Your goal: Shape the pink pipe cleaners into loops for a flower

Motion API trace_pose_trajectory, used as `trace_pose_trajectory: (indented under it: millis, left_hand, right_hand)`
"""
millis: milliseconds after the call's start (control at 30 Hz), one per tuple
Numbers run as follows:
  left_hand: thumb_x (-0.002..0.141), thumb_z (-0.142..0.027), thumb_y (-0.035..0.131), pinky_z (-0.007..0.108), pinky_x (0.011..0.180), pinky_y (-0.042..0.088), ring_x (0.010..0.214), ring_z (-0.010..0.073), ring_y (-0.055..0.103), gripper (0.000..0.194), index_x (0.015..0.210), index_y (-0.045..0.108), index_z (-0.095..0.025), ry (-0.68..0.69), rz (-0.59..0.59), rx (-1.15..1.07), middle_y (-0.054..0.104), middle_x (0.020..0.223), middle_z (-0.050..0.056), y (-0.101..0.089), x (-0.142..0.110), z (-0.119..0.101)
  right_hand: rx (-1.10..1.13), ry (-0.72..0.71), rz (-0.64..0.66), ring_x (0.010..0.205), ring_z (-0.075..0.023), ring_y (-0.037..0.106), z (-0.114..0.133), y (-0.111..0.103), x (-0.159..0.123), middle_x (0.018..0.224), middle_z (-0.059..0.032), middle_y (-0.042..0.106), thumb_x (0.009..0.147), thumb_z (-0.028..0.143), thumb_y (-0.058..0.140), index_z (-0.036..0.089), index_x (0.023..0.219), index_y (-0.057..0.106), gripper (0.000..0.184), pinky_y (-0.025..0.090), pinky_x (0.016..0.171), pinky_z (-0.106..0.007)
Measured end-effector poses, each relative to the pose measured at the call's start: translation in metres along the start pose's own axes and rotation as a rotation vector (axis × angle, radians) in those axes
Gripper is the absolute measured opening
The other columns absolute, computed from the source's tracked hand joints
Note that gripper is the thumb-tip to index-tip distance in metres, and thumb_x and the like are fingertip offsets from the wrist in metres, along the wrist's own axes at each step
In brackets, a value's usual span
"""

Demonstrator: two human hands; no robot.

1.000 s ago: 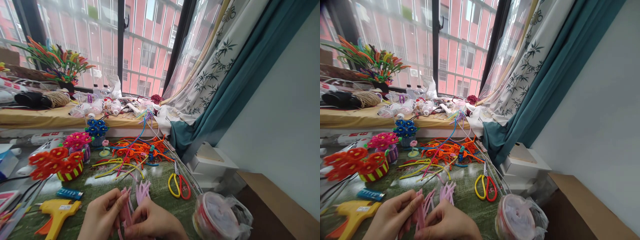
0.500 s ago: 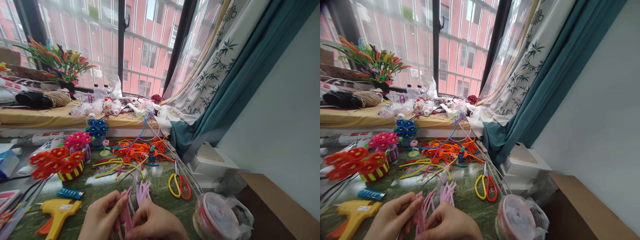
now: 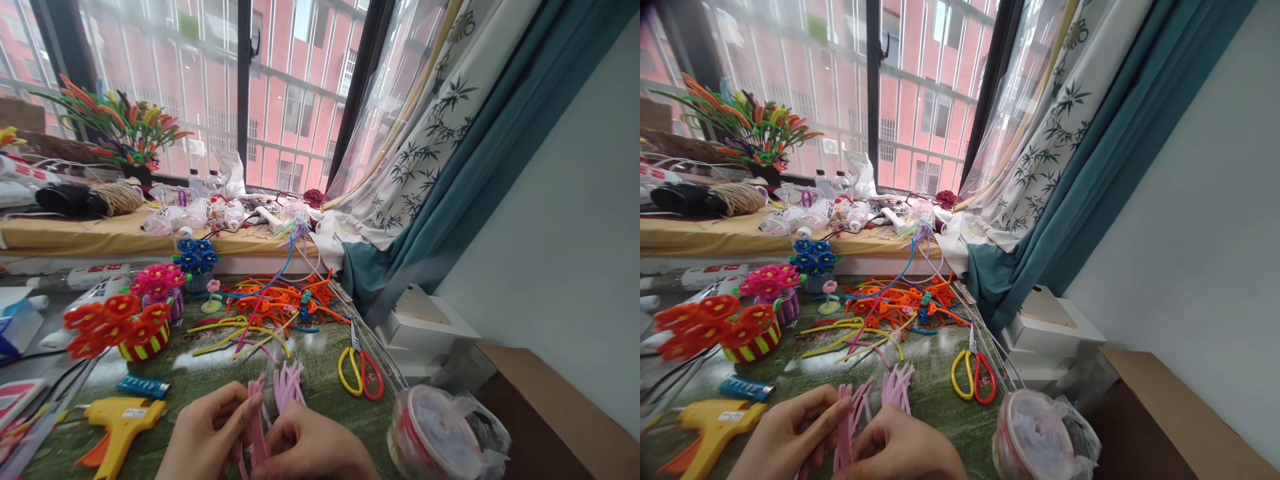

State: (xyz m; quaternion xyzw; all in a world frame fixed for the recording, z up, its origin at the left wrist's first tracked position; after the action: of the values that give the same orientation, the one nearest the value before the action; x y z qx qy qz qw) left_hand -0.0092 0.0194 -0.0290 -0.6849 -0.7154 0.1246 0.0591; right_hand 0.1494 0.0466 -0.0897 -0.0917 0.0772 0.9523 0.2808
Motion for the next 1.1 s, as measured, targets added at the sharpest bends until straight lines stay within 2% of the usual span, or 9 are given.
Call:
trace_pose_trajectory:
  millis: [167, 433, 600, 767, 900, 1033, 1100]
  left_hand:
    - [0.07, -0.07, 0.061, 0.02, 0.036, 0.022, 0.033, 0.0074, 0.033, 0.055, 0.051, 0.048, -0.02, -0.008, 0.013, 0.015, 0.043, 0.037, -0.007, -0.001, 0.001, 0.002]
    - [0.068, -0.071, 0.062, 0.02, 0.036, 0.023, 0.034, 0.0076, 0.034, 0.055, 0.052, 0.049, -0.02, -0.023, 0.012, 0.002, 0.045, 0.038, -0.006, 0.001, 0.0, 0.003]
    - [0.07, -0.071, 0.06, 0.019, 0.036, 0.023, 0.035, 0.0069, 0.033, 0.055, 0.052, 0.05, -0.019, -0.021, 0.021, -0.009, 0.044, 0.039, -0.006, 0.001, 0.001, 0.003]
    - [0.072, -0.07, 0.059, 0.019, 0.037, 0.024, 0.036, 0.0073, 0.035, 0.055, 0.053, 0.049, -0.019, -0.014, 0.035, 0.002, 0.044, 0.04, -0.006, 0.001, 0.002, 0.011]
    - [0.068, -0.068, 0.065, 0.018, 0.037, 0.025, 0.038, 0.008, 0.037, 0.054, 0.055, 0.05, -0.019, -0.022, 0.063, -0.01, 0.045, 0.043, -0.006, 0.0, 0.003, 0.014]
    - [0.068, -0.062, 0.07, 0.019, 0.039, 0.025, 0.042, 0.0079, 0.037, 0.048, 0.057, 0.054, -0.018, 0.007, 0.08, -0.014, 0.045, 0.047, -0.007, -0.001, 0.005, 0.014]
    - [0.068, -0.06, 0.07, 0.019, 0.045, 0.031, 0.049, 0.0093, 0.042, 0.046, 0.06, 0.059, -0.017, 0.021, 0.137, -0.014, 0.049, 0.052, -0.005, 0.001, 0.006, 0.016]
  right_hand:
    - [0.005, -0.021, -0.007, 0.04, -0.0033, 0.036, -0.004, -0.002, 0.001, 0.05, 0.0071, 0.049, 0.074, 0.053, 0.077, 0.008, 0.079, 0.072, 0.046, 0.023, 0.038, -0.02]
    - [0.021, 0.001, 0.009, 0.04, -0.0027, 0.036, -0.006, -0.004, 0.003, 0.051, 0.0081, 0.047, 0.074, 0.054, 0.076, 0.008, 0.084, 0.073, 0.047, 0.023, 0.038, -0.02]
    - [0.013, -0.013, 0.022, 0.04, -0.0027, 0.037, 0.0, -0.002, 0.0, 0.051, 0.0077, 0.049, 0.074, 0.055, 0.075, 0.009, 0.079, 0.071, 0.047, 0.024, 0.037, -0.019]
    - [-0.034, 0.056, -0.023, 0.04, -0.0034, 0.038, 0.005, -0.001, 0.001, 0.049, 0.0075, 0.049, 0.06, 0.065, 0.079, 0.011, 0.07, 0.066, 0.057, 0.023, 0.034, -0.018]
    - [-0.007, 0.024, 0.005, 0.039, -0.0031, 0.038, 0.003, -0.001, 0.0, 0.05, 0.0073, 0.049, 0.068, 0.059, 0.078, 0.009, 0.074, 0.069, 0.051, 0.024, 0.036, -0.018]
    - [0.032, -0.013, -0.01, 0.037, -0.0034, 0.038, 0.001, -0.002, -0.001, 0.047, 0.0079, 0.048, 0.07, 0.05, 0.081, 0.008, 0.076, 0.07, 0.043, 0.024, 0.036, -0.019]
    - [0.052, -0.036, -0.009, 0.037, -0.0036, 0.039, 0.0, -0.002, -0.001, 0.047, 0.0077, 0.049, 0.072, 0.048, 0.08, 0.008, 0.076, 0.071, 0.041, 0.025, 0.035, -0.018]
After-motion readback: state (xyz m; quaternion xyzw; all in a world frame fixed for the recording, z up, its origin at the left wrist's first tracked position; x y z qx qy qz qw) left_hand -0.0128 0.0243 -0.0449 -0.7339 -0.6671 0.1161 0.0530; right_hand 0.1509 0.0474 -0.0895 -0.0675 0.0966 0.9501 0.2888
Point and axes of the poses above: each hand's wrist, its own x-axis towards the middle knuckle, its own y-axis out of the palm, z = x × y, the point moved 2 cm from there along x, towards the middle knuckle
